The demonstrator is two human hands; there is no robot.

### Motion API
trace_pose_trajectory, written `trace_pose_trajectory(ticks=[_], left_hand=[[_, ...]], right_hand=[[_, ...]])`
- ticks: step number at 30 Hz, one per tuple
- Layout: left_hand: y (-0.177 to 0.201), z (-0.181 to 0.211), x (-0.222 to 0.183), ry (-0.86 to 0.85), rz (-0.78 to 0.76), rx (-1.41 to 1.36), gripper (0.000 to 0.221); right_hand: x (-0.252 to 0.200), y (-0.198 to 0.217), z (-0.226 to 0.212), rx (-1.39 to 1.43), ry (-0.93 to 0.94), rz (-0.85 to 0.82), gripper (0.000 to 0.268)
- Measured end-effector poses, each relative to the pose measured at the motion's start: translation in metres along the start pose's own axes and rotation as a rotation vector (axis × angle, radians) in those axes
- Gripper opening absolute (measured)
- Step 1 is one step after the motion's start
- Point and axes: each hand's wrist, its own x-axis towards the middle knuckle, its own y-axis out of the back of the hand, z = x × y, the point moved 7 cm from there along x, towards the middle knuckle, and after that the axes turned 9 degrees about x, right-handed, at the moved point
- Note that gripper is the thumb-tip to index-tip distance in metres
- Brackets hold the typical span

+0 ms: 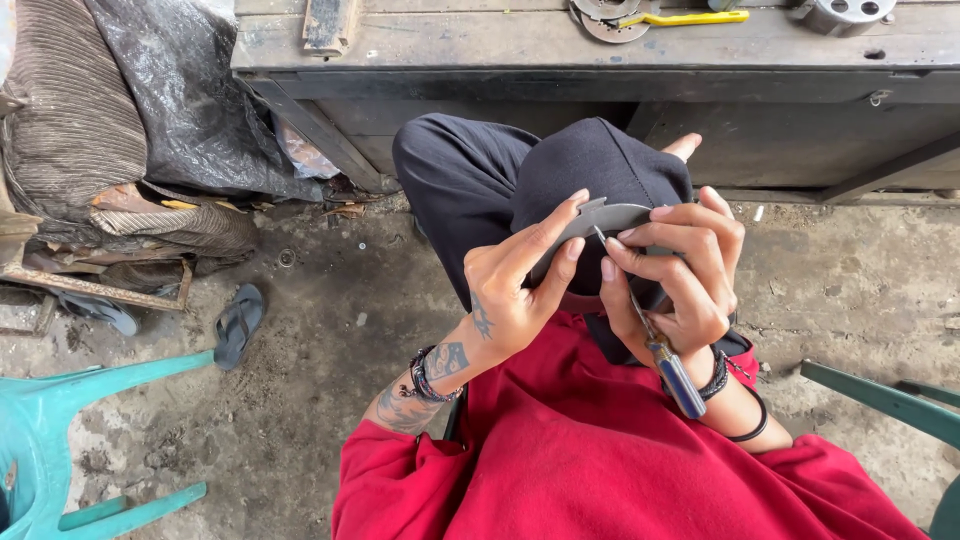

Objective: Cleaning a motorcycle clutch plate by scraping the edges and surface with a small tool

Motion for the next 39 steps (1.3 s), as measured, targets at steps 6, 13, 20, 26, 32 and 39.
trace_pose_trajectory(ticks=[6,13,20,26,32,39], left_hand=[[0.001,0.001,0.0,-0.028,0.006,0.043,0.024],[0.0,0.005,0.004,-0.036,0.042,0.115,0.025],[-0.002,0.008,0.005,-0.04,0.03,0.186,0.026],[-0.004,-0.004,-0.003,-0.051,-0.032,0.195,0.025],[-0.007,-0.005,-0.006,-0.082,-0.116,0.231,0.024],[-0.005,-0.002,-0.004,-0.068,-0.127,0.231,0.025]], right_hand=[[0.007,-0.005,0.002,0.005,0.013,0.016,0.013],[0.014,-0.007,-0.002,-0.002,0.04,-0.003,0.016],[0.014,-0.008,-0.001,-0.003,0.027,0.007,0.016],[0.018,-0.011,-0.005,-0.029,-0.01,-0.017,0.018],[0.02,-0.014,-0.006,-0.051,-0.044,-0.04,0.016],[0.03,-0.018,-0.008,-0.035,-0.022,-0.037,0.019]])
